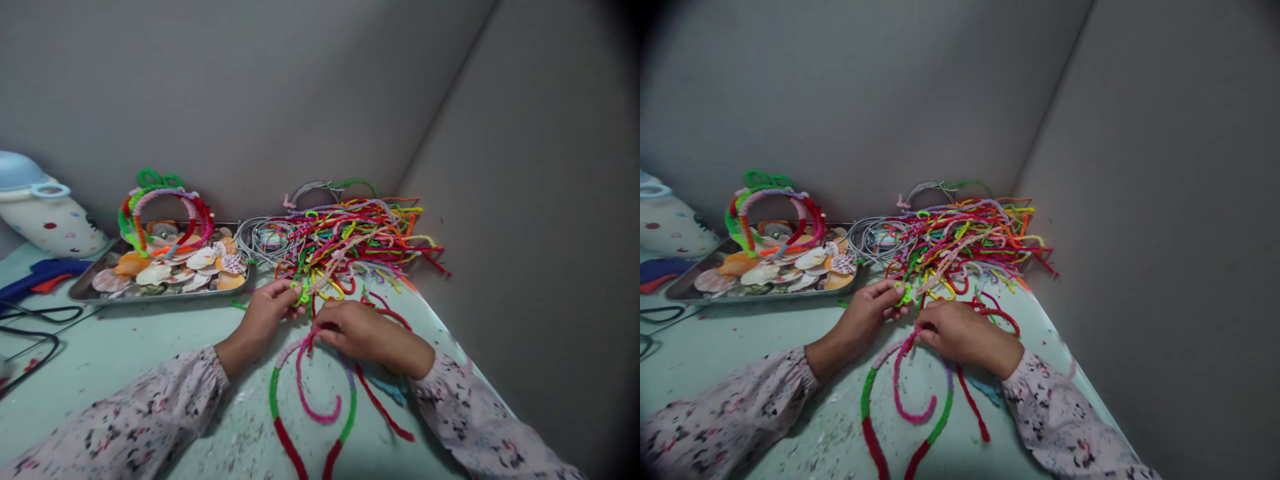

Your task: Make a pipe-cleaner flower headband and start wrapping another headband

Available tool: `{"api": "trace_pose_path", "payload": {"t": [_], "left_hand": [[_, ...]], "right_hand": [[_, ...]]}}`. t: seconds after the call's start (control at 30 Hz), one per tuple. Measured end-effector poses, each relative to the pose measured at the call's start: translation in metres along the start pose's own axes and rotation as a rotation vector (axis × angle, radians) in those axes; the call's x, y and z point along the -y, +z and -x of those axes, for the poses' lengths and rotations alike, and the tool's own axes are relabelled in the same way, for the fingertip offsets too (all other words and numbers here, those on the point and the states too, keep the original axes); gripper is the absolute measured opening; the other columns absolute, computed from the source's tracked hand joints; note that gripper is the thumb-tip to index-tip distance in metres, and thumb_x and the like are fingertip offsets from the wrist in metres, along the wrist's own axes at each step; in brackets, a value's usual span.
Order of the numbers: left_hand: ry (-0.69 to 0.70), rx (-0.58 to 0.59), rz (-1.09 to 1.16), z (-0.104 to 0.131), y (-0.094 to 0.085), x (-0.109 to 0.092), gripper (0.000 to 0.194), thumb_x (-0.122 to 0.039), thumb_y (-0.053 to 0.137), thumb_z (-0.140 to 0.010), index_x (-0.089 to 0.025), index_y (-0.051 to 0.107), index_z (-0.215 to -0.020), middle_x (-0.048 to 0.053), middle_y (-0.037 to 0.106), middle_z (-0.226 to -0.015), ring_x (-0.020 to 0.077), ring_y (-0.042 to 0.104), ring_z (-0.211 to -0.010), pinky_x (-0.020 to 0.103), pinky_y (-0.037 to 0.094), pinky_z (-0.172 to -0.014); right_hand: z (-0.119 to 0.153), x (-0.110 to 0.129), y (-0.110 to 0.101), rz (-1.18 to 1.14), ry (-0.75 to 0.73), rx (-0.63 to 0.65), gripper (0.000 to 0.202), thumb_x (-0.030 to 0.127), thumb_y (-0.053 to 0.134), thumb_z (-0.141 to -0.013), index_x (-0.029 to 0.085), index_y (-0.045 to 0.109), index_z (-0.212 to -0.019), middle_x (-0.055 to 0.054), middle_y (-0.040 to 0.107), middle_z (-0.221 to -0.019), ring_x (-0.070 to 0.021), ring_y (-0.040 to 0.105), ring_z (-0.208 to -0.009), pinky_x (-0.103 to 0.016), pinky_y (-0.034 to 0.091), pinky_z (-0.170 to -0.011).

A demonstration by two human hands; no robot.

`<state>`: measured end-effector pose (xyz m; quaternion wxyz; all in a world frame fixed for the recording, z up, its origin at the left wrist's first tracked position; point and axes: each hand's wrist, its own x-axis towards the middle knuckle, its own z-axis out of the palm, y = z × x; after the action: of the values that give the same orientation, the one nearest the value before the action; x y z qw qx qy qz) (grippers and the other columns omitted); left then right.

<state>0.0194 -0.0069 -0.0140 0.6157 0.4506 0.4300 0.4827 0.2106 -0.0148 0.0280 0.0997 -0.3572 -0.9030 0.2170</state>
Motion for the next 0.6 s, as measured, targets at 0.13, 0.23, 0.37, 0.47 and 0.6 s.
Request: {"api": "trace_pose_path", "payload": {"t": [0.13,0.23,0.37,0.47,0.6], "left_hand": [[-0.005,0.001,0.007,0.000,0.000,0.000,0.022,-0.036,0.065,-0.078,-0.014,0.062,-0.080,0.001,0.061,-0.068,0.0101,0.058,-0.060,0.019,0.040,-0.054],[0.001,0.004,0.004,0.001,0.000,0.000,0.021,-0.035,0.064,-0.080,-0.015,0.062,-0.083,0.001,0.062,-0.067,0.0098,0.058,-0.059,0.018,0.040,-0.053],[0.022,0.022,0.044,0.003,0.003,0.000,0.021,-0.032,0.065,-0.079,-0.016,0.061,-0.093,0.001,0.064,-0.070,0.0107,0.059,-0.061,0.020,0.043,-0.057],[0.045,0.040,0.095,0.005,0.006,0.001,0.027,-0.028,0.068,-0.077,-0.018,0.059,-0.100,0.002,0.065,-0.083,0.0123,0.061,-0.072,0.023,0.046,-0.065],[0.046,0.090,0.151,0.005,0.008,0.004,0.038,-0.019,0.073,-0.071,-0.018,0.056,-0.104,0.002,0.065,-0.088,0.0127,0.062,-0.078,0.023,0.046,-0.071]], "right_hand": [[0.000,-0.002,-0.003,-0.007,0.000,-0.053,0.017,0.018,0.052,-0.087,0.018,0.069,-0.088,-0.003,0.068,-0.082,-0.0135,0.059,-0.074,-0.023,0.040,-0.069],[0.000,-0.001,-0.008,-0.023,0.015,-0.126,0.020,0.015,0.050,-0.086,0.019,0.070,-0.090,-0.003,0.069,-0.084,-0.0134,0.060,-0.074,-0.024,0.041,-0.070],[-0.004,0.002,0.001,-0.030,0.027,-0.268,0.021,0.016,0.049,-0.087,0.019,0.070,-0.092,-0.003,0.069,-0.089,-0.0147,0.061,-0.080,-0.025,0.043,-0.073],[-0.008,0.001,0.010,-0.017,0.033,-0.365,0.020,0.017,0.050,-0.087,0.019,0.069,-0.093,-0.004,0.069,-0.090,-0.0157,0.061,-0.083,-0.026,0.043,-0.075],[-0.010,-0.003,0.015,-0.008,0.054,-0.461,0.016,0.018,0.053,-0.086,0.019,0.068,-0.091,-0.004,0.069,-0.088,-0.0162,0.061,-0.083,-0.027,0.043,-0.075]]}}
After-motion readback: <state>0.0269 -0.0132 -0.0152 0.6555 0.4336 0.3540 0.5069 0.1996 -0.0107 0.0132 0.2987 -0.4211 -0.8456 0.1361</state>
